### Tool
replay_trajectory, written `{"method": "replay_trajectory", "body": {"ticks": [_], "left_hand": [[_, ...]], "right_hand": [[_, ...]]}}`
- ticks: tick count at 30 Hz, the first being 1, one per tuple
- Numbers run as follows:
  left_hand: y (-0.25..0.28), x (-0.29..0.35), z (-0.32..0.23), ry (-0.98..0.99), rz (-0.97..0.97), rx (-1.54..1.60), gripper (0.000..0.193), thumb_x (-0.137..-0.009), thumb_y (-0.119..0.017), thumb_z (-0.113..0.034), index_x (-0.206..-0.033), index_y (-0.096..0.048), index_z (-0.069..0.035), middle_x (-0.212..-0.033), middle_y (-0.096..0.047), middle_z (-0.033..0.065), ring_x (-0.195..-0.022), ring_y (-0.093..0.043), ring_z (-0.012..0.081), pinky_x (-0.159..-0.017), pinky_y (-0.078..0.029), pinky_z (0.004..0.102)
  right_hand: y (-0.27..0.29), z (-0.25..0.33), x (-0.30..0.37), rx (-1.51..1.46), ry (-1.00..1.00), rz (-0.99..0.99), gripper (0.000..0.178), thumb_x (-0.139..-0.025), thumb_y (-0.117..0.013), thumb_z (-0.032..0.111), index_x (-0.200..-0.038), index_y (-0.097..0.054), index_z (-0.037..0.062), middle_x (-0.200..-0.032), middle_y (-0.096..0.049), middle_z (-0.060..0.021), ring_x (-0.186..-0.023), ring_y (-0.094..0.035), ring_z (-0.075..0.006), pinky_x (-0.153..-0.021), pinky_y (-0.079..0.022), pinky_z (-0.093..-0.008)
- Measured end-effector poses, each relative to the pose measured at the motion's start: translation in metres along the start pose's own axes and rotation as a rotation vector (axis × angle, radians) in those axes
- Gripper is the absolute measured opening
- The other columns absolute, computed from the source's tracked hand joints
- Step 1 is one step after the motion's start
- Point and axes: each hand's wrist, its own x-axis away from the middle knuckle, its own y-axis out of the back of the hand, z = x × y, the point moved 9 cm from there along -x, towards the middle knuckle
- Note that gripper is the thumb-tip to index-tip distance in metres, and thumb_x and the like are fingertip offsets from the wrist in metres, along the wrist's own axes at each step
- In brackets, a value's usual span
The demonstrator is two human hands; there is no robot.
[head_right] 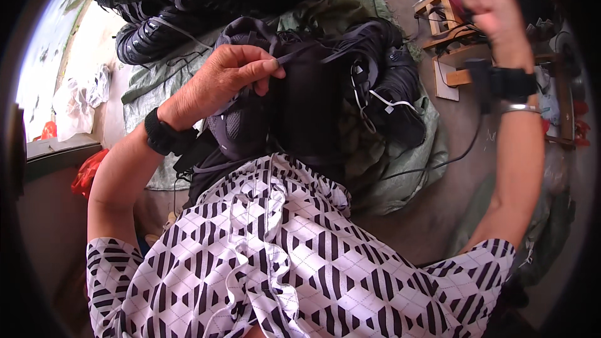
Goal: The person is sitting on the floor and lacing a black sneaker. They thread the laces through the eyelets, pull them tight, and tie a knot. The person then picks up another shoe from a pile and begins the lacing process again.
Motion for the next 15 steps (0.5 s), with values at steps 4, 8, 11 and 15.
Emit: {"method": "replay_trajectory", "body": {"ticks": [4, 8, 11, 15], "left_hand": [[0.002, 0.006, 0.009, 0.029, -0.091, -0.088, 0.024, -0.096, -0.059, -0.023, -0.093, -0.071, -0.002, -0.072, -0.063, -0.0008, -0.069, -0.058, 0.0060, -0.066, -0.044, 0.0211], [0.015, 0.028, -0.013, -0.168, -0.292, -0.502, 0.029, -0.087, -0.070, -0.022, -0.109, -0.068, -0.004, -0.100, -0.066, 0.0100, -0.090, -0.062, 0.0162, -0.082, -0.048, 0.0282], [0.021, 0.075, -0.020, -0.343, -0.584, -0.983, 0.066, -0.073, -0.079, -0.029, -0.130, -0.054, -0.008, -0.134, -0.050, 0.0180, -0.118, -0.050, 0.0361, -0.099, -0.044, 0.0423], [0.026, 0.088, 0.044, -0.229, -0.471, -0.826, 0.109, -0.065, -0.080, -0.051, -0.149, -0.025, -0.009, -0.153, -0.026, 0.0184, -0.137, -0.030, 0.0400, -0.113, -0.026, 0.0464]], "right_hand": [[-0.238, -0.073, 0.079, 0.246, -0.092, 0.680, 0.034, -0.087, -0.061, 0.018, -0.116, -0.059, 0.0009, -0.102, -0.069, -0.0091, -0.047, -0.044, -0.0020, -0.039, -0.033, -0.0164], [-0.273, -0.122, 0.098, 0.230, -0.461, 0.974, 0.023, -0.091, -0.057, 0.022, -0.095, -0.066, 0.0004, -0.056, -0.057, -0.0020, -0.036, -0.038, -0.0038, -0.035, -0.029, -0.0192], [-0.273, -0.114, 0.095, 0.125, -0.546, 1.084, 0.032, -0.096, -0.056, 0.029, -0.087, -0.064, -0.0005, -0.054, -0.054, -0.0002, -0.033, -0.034, -0.0020, -0.032, -0.025, -0.0173], [-0.283, -0.128, 0.075, -0.086, -0.577, 0.857, 0.031, -0.098, -0.054, 0.027, -0.084, -0.062, -0.0001, -0.053, -0.051, 0.0004, -0.032, -0.032, -0.0027, -0.030, -0.024, -0.0168]]}}
